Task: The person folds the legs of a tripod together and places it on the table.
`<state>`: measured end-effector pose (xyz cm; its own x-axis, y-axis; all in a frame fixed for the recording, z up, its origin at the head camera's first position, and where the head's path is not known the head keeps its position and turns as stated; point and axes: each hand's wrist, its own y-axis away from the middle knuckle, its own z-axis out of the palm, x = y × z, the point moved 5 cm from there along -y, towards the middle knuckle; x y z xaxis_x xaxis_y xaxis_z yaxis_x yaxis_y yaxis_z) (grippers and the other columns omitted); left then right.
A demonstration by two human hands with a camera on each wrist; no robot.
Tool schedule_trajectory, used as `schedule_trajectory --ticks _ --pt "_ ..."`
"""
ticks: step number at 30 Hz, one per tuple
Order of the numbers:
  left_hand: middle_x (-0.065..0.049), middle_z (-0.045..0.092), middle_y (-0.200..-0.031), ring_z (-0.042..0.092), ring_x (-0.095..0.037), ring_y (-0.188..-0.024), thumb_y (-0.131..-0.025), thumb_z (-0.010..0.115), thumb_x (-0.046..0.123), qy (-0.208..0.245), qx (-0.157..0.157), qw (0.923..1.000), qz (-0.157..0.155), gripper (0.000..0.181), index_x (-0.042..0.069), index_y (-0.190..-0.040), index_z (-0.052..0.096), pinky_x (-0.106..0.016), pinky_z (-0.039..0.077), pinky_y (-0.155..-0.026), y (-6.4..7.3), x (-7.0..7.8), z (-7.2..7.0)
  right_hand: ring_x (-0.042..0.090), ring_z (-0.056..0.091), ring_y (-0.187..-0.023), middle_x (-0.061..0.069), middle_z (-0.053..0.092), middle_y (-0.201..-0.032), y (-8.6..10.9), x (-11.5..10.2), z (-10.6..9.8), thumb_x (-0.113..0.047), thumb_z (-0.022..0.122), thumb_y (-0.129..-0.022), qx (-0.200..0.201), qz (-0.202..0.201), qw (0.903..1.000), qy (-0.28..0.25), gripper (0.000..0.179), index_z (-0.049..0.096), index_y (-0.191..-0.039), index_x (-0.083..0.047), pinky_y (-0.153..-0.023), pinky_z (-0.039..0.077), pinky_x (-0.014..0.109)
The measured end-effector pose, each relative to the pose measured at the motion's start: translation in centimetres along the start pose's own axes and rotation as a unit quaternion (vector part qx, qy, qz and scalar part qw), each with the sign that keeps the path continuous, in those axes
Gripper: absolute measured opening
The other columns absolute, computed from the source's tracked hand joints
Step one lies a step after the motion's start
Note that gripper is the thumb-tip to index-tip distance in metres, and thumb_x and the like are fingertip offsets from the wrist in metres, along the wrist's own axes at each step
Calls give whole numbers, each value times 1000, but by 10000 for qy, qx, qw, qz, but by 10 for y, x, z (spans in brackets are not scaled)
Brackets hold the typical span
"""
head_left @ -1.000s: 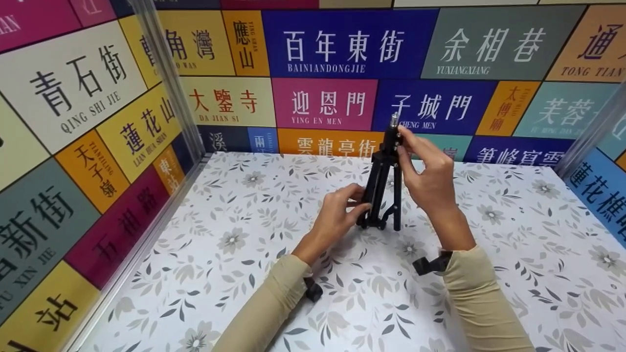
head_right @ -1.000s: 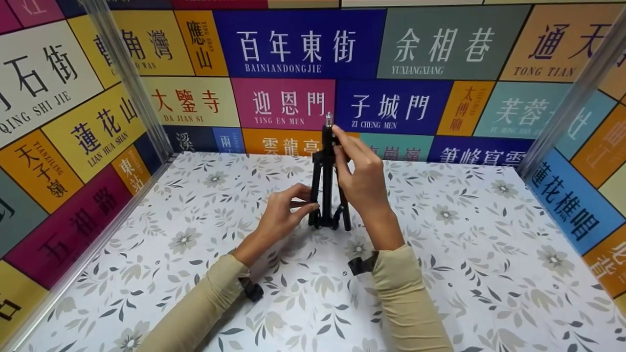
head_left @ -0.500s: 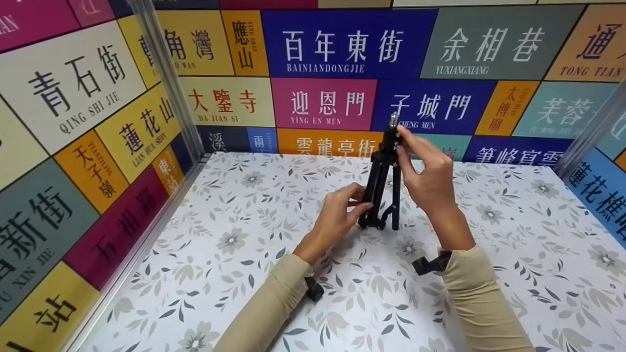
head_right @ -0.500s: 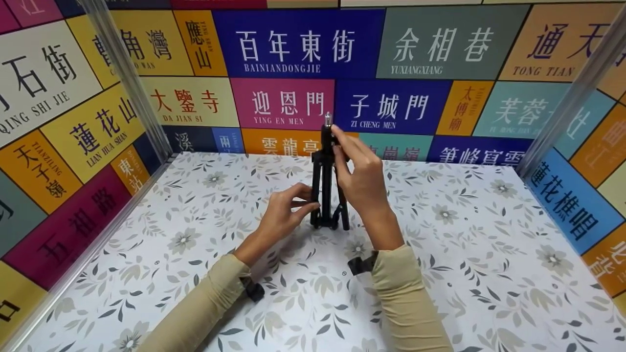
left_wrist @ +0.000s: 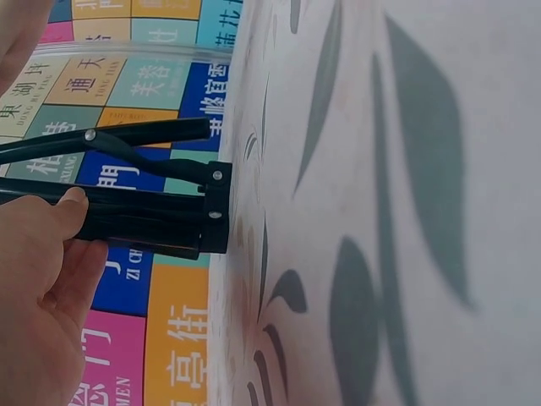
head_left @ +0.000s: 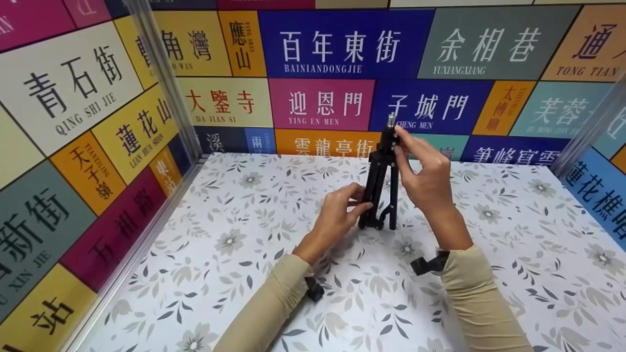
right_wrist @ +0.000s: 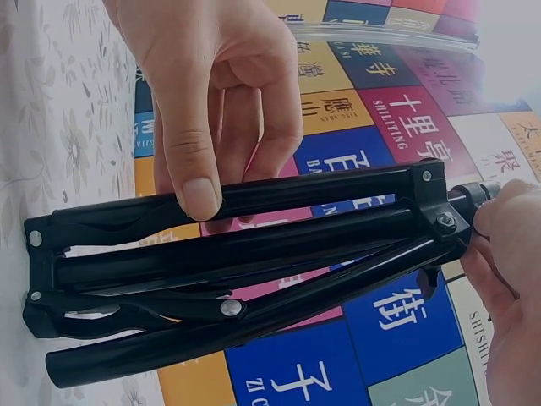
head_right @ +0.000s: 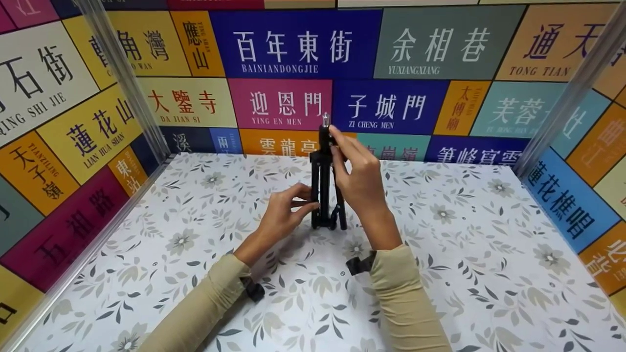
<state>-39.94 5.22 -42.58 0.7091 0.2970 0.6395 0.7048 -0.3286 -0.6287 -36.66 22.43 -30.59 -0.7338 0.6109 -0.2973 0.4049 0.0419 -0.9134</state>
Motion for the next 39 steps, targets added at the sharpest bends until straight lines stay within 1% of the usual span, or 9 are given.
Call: schedule_trajectory --ticks 9,18,26,29,32,35,37,39 --pt "-3 75 -104 72 -8 -96 -91 74 13 85 -54 9999 -44 21 9 -110 68 -19 60 -86 1 0 1 13 72 -100 -4 73 -121 1 0 0 -9 66 -95 31 -20 10000 16 44 63 -137 -23 -92 56 17" --pt "-2 75 -104 71 -7 -97 -92 74 13 20 -66 10000 -55 18 10 -109 67 -17 60 -86 0 -1 1 12 71 -100 -4 74 -118 1 0 0 -10 66 -96 61 -31 9999 84 43 64 -136 -23 -91 55 15" --pt "-2 75 -105 71 -8 -97 -91 74 11 134 -87 9998 -95 21 10 -110 66 -18 60 -87 0 -1 2 16 72 -100 -3 72 -124 3 0 0 -9 68 -94 13 -160 9998 86 47 61 -139 -21 -91 55 14" --pt "-2 74 -104 71 -6 -97 -91 75 12 102 -125 9998 -130 21 10 -110 66 -17 59 -87 0 -1 2 16 70 -106 -1 70 -128 5 3 1 -10 69 -94 -130 -146 9998 106 52 56 -144 -19 -92 55 15" --pt "0 74 -104 70 -5 -97 -90 75 13 43 -129 9998 -168 22 12 -110 66 -15 58 -88 0 -1 2 15 65 -117 1 65 -135 10 9 2 -14 69 -94 -426 -55 9990 79 63 43 -152 -15 -96 56 21" --pt "1 74 -104 70 -6 -97 -90 75 14 -32 -117 9997 -204 22 13 -110 66 -15 58 -88 0 -2 2 16 59 -128 3 59 -142 18 17 1 -18 70 -94 -732 107 9973 3 75 30 -158 -15 -99 56 26" --pt "1 74 -104 71 -7 -98 -90 75 14 -42 -132 9997 -219 22 14 -110 66 -15 58 -88 1 -2 2 19 59 -128 5 59 -142 24 24 -1 -18 72 -93 -833 214 9963 -56 78 29 -159 -16 -100 57 28" --pt "1 74 -104 70 -6 -98 -91 75 15 -12 -154 9996 -239 22 13 -111 66 -15 58 -88 1 -3 2 21 60 -126 8 61 -138 32 31 -5 -19 74 -92 -926 319 9952 -45 77 33 -158 -18 -98 57 28"
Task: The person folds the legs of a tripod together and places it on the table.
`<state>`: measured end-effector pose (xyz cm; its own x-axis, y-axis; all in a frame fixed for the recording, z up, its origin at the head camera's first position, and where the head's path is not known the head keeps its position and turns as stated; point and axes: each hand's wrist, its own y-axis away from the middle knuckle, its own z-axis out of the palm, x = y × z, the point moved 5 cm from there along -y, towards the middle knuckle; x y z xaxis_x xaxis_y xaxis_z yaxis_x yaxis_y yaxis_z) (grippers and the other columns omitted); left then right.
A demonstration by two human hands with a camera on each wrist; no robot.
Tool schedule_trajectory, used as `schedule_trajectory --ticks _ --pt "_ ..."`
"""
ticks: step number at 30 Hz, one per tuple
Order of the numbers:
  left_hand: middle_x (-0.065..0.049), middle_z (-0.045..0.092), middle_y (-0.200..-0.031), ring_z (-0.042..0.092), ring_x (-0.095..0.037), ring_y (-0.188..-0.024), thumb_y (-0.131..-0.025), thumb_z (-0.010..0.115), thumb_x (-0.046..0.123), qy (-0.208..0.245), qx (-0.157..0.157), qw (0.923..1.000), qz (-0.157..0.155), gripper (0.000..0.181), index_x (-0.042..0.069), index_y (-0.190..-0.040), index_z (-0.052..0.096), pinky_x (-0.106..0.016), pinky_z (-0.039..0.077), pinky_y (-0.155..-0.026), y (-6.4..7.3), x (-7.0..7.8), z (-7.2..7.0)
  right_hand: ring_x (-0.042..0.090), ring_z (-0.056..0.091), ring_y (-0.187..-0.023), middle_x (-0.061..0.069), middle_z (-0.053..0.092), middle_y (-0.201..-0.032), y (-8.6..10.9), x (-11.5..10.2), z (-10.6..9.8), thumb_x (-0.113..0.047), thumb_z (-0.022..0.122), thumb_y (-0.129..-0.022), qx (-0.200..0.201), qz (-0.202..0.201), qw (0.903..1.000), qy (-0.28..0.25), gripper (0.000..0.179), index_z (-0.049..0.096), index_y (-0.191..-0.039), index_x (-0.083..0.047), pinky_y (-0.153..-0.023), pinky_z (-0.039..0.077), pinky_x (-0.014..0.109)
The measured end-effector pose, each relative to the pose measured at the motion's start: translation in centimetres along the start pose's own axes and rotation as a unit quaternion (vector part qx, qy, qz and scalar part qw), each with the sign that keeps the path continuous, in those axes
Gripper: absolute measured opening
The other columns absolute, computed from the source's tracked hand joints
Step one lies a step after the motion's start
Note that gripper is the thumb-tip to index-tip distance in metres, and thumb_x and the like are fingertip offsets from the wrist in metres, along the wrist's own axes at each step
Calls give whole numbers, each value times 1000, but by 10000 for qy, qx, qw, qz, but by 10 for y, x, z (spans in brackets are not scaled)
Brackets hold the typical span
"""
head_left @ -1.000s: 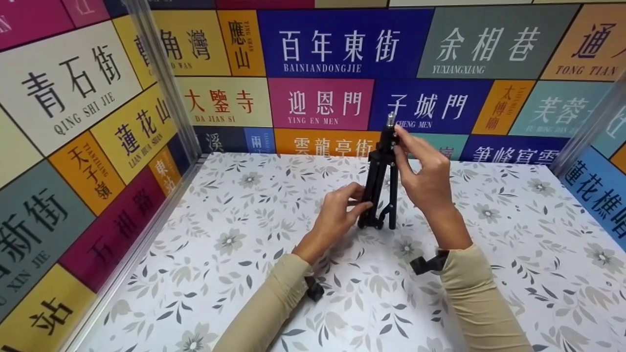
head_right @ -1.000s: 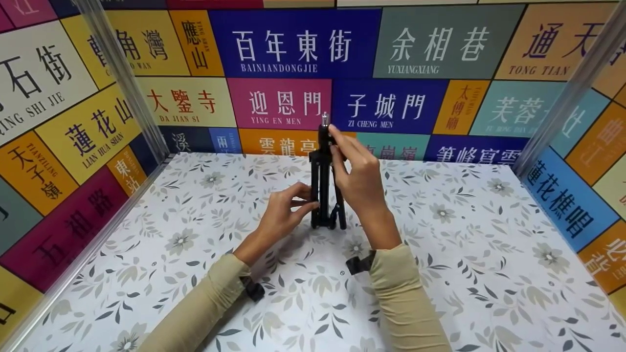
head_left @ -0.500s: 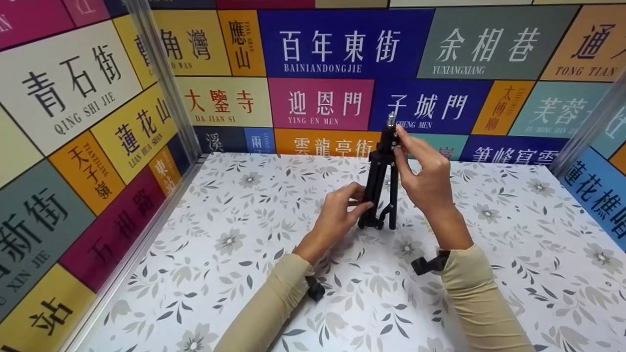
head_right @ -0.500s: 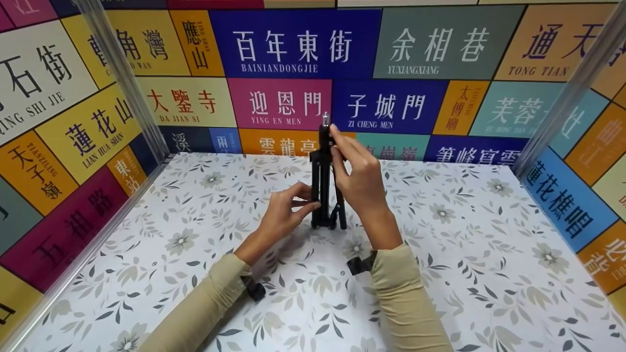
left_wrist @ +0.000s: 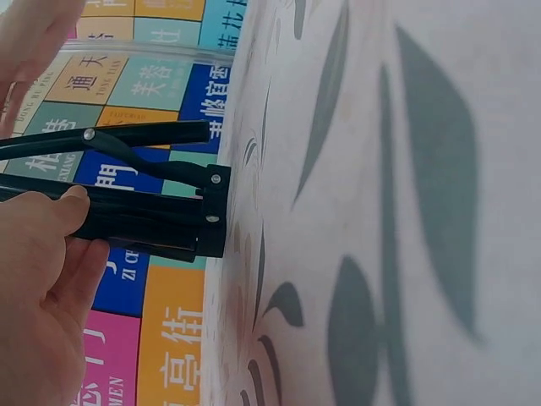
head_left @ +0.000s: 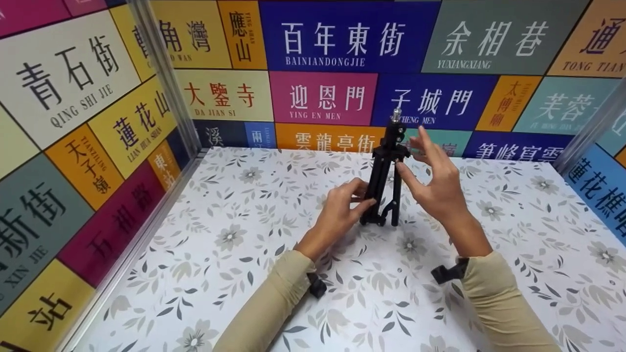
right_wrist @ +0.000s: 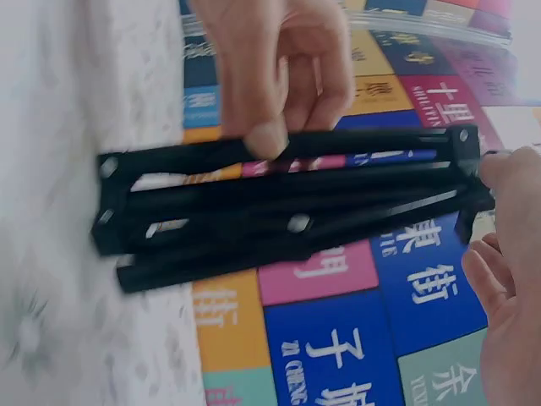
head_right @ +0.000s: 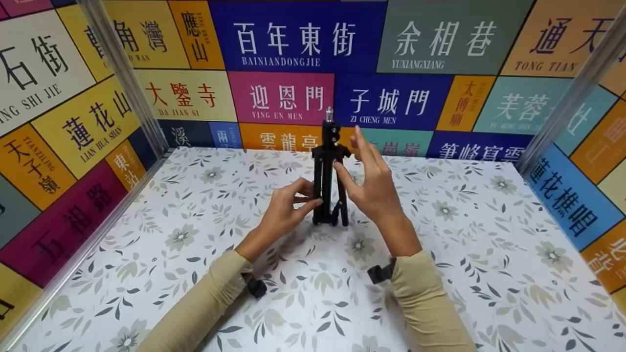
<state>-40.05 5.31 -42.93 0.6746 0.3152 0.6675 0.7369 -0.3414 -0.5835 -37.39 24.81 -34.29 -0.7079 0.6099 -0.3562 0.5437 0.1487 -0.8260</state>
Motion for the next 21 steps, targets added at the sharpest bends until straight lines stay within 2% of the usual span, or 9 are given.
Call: schedule_trajectory --ticks 4,9,12,16,21 --pt "0 74 -105 70 -6 -98 -91 75 15 82 -28 10000 20 23 12 -112 65 -15 58 -88 -1 -1 1 22 67 -110 9 69 -121 16 14 -2 -20 78 -88 -253 272 9993 -64 61 54 -144 -15 -90 59 23" --pt "-1 74 -105 71 -10 -98 -92 73 15 146 -39 9998 112 22 11 -111 64 -16 59 -88 -1 -3 2 15 73 -81 1 76 -95 34 28 3 -24 81 -87 -1089 583 9923 -72 36 70 -119 -12 -70 62 24" --pt "-1 73 -105 71 -10 -99 -92 73 15 134 -65 9998 113 21 11 -111 64 -16 59 -89 -1 -3 2 12 73 -72 -3 78 -92 40 32 7 -30 79 -88 -1512 758 9856 83 28 74 -112 -15 -64 60 21" --pt "1 73 -106 71 -10 -100 -92 73 15 81 -92 9999 118 21 12 -112 64 -17 59 -89 0 -2 1 13 73 -70 -1 79 -94 43 33 9 -30 78 -89 -1589 930 9828 112 26 75 -109 -14 -63 56 13" --pt "0 73 -107 71 -9 -100 -92 73 14 143 -62 9999 72 23 12 -112 64 -16 59 -89 0 -2 1 15 74 -71 1 78 -94 43 32 11 -29 77 -90 -1561 943 9832 62 26 75 -110 -12 -64 57 12"
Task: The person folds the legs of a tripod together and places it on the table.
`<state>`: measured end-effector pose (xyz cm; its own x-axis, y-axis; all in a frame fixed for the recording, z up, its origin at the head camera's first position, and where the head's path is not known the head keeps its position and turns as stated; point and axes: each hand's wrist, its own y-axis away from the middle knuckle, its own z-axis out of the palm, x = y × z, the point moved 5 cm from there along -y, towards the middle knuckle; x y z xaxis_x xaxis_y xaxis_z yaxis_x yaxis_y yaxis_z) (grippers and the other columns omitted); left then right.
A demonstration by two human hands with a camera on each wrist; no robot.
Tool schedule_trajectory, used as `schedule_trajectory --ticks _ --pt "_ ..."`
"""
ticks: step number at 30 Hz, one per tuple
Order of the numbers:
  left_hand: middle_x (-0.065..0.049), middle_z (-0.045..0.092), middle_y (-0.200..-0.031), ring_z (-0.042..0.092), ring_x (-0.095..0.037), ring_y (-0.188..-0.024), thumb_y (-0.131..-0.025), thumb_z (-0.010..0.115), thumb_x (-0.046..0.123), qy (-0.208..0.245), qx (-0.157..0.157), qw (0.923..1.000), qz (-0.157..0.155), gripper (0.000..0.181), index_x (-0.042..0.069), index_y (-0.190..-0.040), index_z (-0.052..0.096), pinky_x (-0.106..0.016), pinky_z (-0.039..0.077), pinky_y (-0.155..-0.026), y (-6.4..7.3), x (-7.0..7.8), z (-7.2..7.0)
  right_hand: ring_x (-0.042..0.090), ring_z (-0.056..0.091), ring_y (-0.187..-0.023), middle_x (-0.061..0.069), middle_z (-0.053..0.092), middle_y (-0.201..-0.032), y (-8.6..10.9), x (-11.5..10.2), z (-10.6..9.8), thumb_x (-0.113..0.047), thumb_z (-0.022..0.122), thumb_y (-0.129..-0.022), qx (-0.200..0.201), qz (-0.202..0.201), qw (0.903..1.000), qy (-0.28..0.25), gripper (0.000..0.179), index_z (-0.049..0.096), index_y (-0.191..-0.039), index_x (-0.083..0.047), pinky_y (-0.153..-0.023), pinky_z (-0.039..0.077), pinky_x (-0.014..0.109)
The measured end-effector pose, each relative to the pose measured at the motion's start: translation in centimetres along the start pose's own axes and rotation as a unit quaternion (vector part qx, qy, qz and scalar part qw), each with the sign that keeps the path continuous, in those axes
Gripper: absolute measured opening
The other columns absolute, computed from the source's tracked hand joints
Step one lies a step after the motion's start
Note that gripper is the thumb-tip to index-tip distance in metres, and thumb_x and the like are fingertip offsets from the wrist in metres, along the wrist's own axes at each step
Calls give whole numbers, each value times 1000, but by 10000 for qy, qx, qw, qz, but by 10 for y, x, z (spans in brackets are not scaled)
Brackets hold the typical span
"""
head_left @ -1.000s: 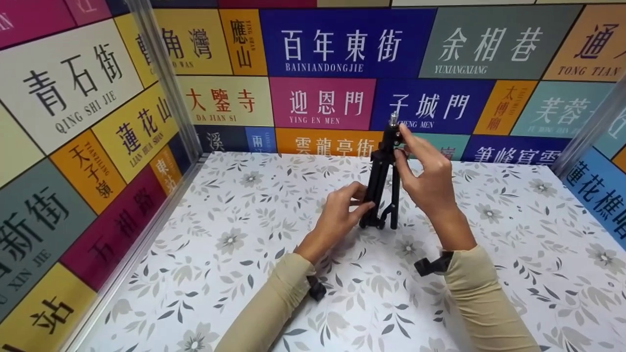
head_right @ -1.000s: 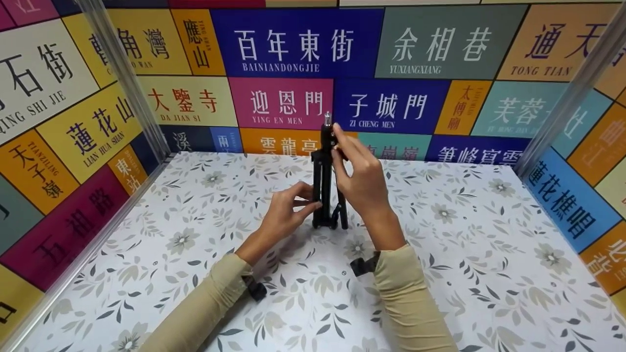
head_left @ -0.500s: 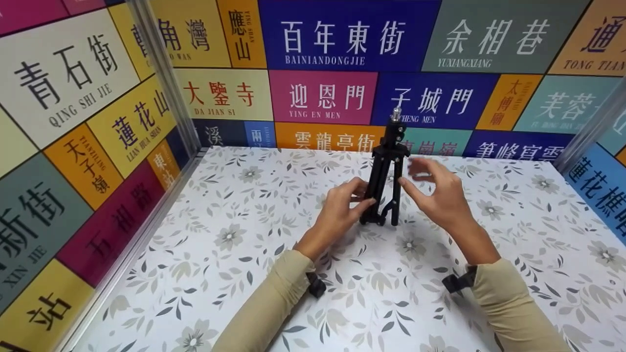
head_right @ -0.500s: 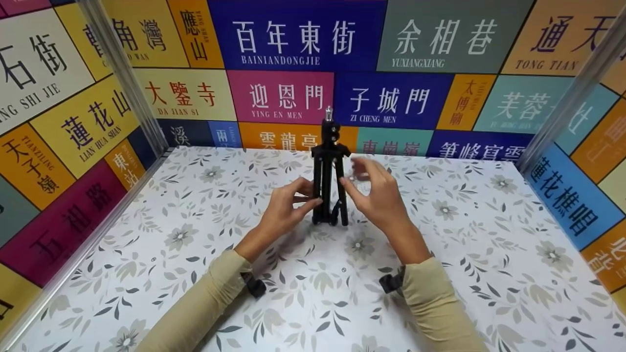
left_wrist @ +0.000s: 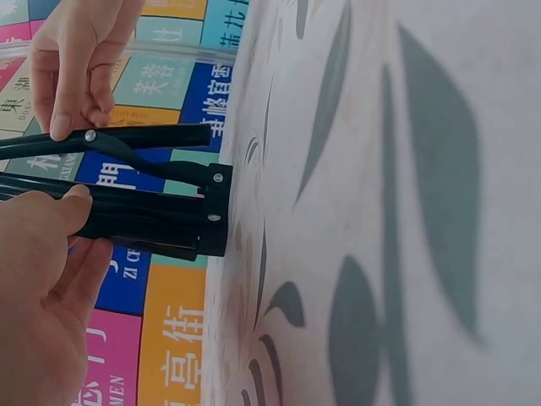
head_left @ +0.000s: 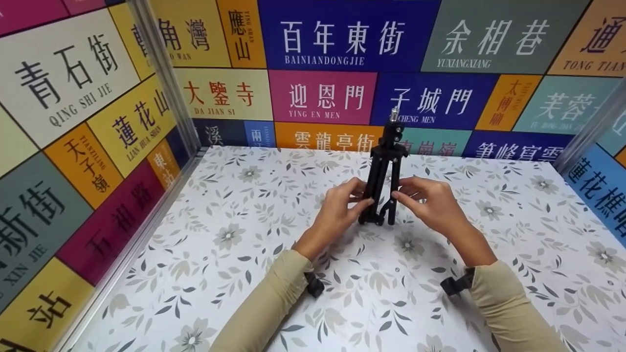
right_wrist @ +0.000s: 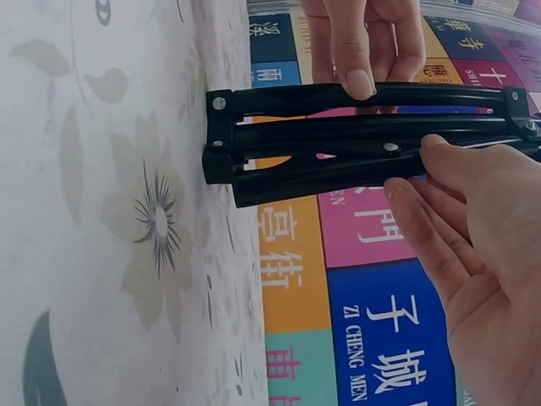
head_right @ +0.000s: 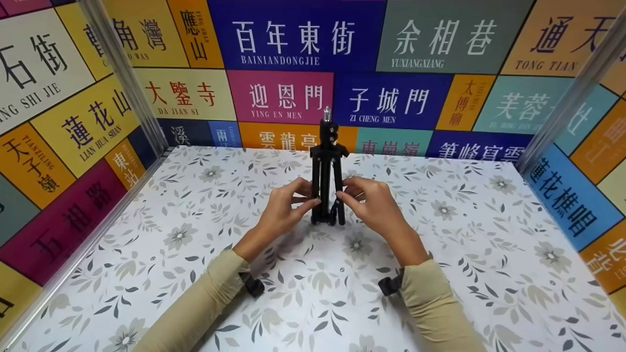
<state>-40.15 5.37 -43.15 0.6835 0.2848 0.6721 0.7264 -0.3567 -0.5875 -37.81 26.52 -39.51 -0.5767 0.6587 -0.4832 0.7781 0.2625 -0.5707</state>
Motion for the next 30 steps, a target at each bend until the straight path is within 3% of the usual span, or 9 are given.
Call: schedule_trajectory --ticks 30 --pt "0 74 -106 72 -11 -99 -91 74 13 -21 69 10000 9 22 12 -111 65 -16 59 -87 0 -1 -1 12 73 -83 -1 77 -93 -2 -6 14 -23 77 -90 491 -335 9981 -172 20 75 -108 -14 -68 59 12"
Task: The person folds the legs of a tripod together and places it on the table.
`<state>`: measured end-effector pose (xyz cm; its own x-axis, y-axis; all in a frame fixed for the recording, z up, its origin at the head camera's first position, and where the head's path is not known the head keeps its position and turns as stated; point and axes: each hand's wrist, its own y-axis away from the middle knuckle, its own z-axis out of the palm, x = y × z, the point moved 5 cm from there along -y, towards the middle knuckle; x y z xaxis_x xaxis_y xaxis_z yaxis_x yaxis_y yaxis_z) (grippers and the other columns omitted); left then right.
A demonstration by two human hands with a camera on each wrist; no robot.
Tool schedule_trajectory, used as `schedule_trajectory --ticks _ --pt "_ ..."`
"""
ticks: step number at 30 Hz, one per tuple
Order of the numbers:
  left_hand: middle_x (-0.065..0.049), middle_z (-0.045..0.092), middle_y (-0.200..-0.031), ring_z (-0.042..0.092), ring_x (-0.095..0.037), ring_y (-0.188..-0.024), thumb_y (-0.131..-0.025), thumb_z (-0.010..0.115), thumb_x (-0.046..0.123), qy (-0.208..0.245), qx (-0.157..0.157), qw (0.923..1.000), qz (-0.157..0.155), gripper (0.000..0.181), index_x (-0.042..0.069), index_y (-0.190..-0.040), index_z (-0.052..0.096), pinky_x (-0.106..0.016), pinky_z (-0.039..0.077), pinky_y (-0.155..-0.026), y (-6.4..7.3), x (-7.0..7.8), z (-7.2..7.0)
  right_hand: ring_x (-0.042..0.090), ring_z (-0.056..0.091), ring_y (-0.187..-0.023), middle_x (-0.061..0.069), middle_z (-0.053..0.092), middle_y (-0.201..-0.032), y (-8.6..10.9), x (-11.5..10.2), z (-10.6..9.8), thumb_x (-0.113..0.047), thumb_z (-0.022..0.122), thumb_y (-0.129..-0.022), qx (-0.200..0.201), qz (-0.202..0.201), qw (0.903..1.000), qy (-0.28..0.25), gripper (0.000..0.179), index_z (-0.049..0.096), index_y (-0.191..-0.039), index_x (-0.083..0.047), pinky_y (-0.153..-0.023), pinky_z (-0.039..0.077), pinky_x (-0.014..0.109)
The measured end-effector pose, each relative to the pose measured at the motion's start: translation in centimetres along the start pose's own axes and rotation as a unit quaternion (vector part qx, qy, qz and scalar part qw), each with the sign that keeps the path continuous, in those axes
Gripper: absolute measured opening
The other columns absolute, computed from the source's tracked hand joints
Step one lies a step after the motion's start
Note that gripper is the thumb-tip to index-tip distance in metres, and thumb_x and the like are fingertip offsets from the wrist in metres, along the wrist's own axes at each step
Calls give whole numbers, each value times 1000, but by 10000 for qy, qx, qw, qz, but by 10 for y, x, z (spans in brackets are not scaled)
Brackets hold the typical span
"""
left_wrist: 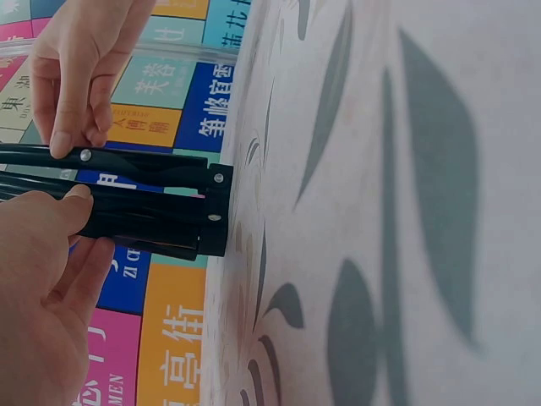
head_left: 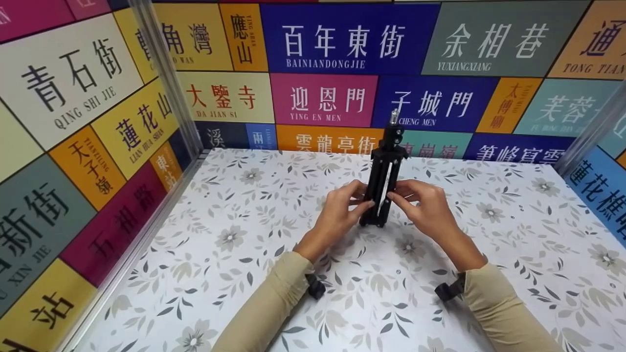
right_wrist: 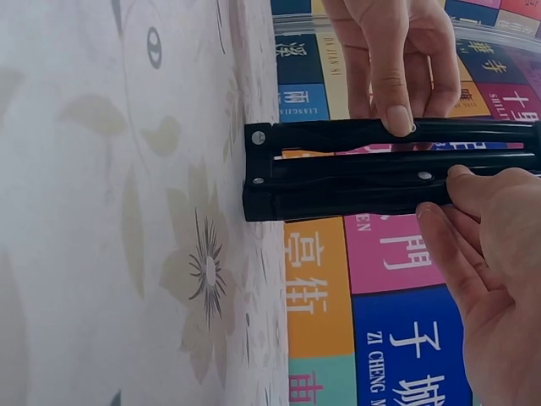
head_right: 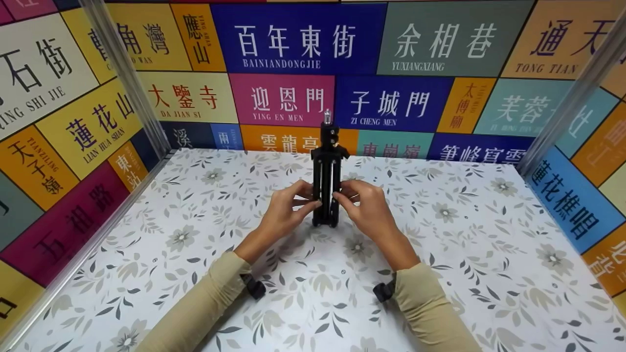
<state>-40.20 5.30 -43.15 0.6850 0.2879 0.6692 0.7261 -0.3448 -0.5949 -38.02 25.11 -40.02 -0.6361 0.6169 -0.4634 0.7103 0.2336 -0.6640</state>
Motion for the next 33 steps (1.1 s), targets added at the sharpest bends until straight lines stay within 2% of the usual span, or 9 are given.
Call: schedule_trajectory --ticks 7,16,25,33 --pt "0 74 -106 71 -10 -99 -91 74 14 -6 25 10000 43 22 13 -111 65 -17 60 -87 -1 2 -1 8 73 -84 -3 78 -94 -1 0 1 -22 77 -90 53 56 9999 -104 19 75 -107 -13 -69 60 14" --pt "-1 73 -109 71 -9 -102 -92 73 14 0 -29 10000 81 23 12 -113 65 -18 60 -88 -1 3 0 14 74 -83 -1 77 -93 1 1 3 -21 77 -90 163 -24 9998 -139 21 76 -109 -15 -69 58 12" --pt "1 73 -113 70 -6 -103 -94 70 13 64 -111 9999 8 23 13 -116 64 -16 58 -89 1 0 -2 7 72 -84 -5 76 -93 1 0 3 -23 77 -90 -4 37 9999 -156 19 75 -107 -16 -69 61 16" --pt "-1 72 -121 69 -5 -107 -96 67 9 22 -160 9998 -117 29 15 -124 63 -14 57 -91 2 -3 -3 9 72 -76 -5 76 -89 2 -5 6 -28 79 -88 -129 -59 9994 -300 19 75 -103 -17 -64 60 18"
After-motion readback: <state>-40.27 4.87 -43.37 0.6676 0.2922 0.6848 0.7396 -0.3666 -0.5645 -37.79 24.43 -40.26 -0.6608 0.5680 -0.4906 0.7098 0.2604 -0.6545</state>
